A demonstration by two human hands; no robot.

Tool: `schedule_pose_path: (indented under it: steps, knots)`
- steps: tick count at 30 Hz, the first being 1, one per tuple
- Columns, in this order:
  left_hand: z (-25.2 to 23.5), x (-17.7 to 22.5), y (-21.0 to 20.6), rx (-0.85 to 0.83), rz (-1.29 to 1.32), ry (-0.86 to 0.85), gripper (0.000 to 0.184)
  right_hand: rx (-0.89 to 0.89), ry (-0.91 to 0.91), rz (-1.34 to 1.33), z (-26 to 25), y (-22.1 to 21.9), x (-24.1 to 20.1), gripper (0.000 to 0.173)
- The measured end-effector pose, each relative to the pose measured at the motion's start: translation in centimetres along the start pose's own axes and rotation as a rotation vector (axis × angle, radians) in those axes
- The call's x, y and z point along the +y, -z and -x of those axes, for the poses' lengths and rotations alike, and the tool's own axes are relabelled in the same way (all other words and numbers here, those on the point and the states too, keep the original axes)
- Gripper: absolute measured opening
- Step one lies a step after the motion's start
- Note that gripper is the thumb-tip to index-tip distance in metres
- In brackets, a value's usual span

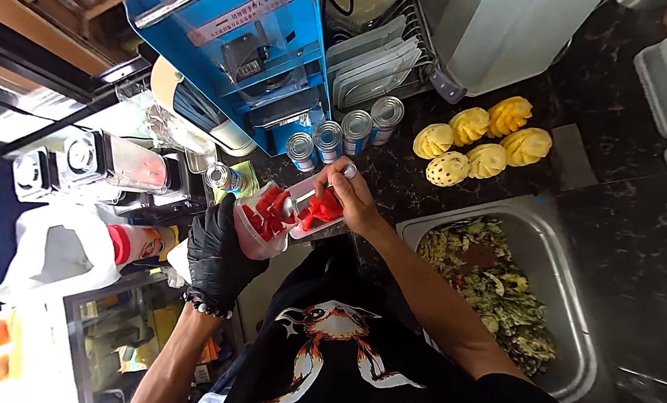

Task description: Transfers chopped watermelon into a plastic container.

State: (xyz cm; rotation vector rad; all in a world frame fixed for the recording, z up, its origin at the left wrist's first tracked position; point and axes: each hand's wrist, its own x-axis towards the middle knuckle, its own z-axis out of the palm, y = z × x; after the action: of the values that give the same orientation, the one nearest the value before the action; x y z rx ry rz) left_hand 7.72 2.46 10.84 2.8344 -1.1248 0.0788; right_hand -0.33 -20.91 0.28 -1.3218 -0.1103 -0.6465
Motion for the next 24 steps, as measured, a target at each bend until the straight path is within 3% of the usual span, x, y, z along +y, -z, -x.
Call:
schedule_pose_path:
  steps: [3,7,11,15,19,22,24]
  knots:
    - [0.0,0.5,0.2,-0.023,-0.015,-0.006,0.113,0.024,-0.017,0.011,-0.4,-2.9,1.3,0.026]
    - [-0.1,1.2,0.3,-0.032,-0.03,-0.022,0.113,0.045,-0.184,0.143,0.4,-5.7,3.3,0.025]
    - [0.0,0.6,0.3,-0.046,-0.016,-0.005,0.115,0.037,-0.189,0.213,1.4,-3.2,1.7,0.033]
    - [0.0,0.4,0.3,-0.07,-0.015,0.009,0.118,0.069,-0.186,0.197,2.0,0.5,0.1,0.03]
    - [-0.1,0.2,0.3,-0.046,-0.024,-0.006,0.115,0.214,-0.146,0.178,2.6,2.5,-1.0,0.03]
    - [0.1,0.6,0.2,-0.036,-0.025,-0.01,0.113,0.349,-0.137,0.058,2.0,0.0,-1.7,0.029]
    - [0.1,0.9,0.2,-0.02,-0.026,-0.024,0.112,0.298,-0.21,0.004,1.9,-3.0,-1.0,0.036]
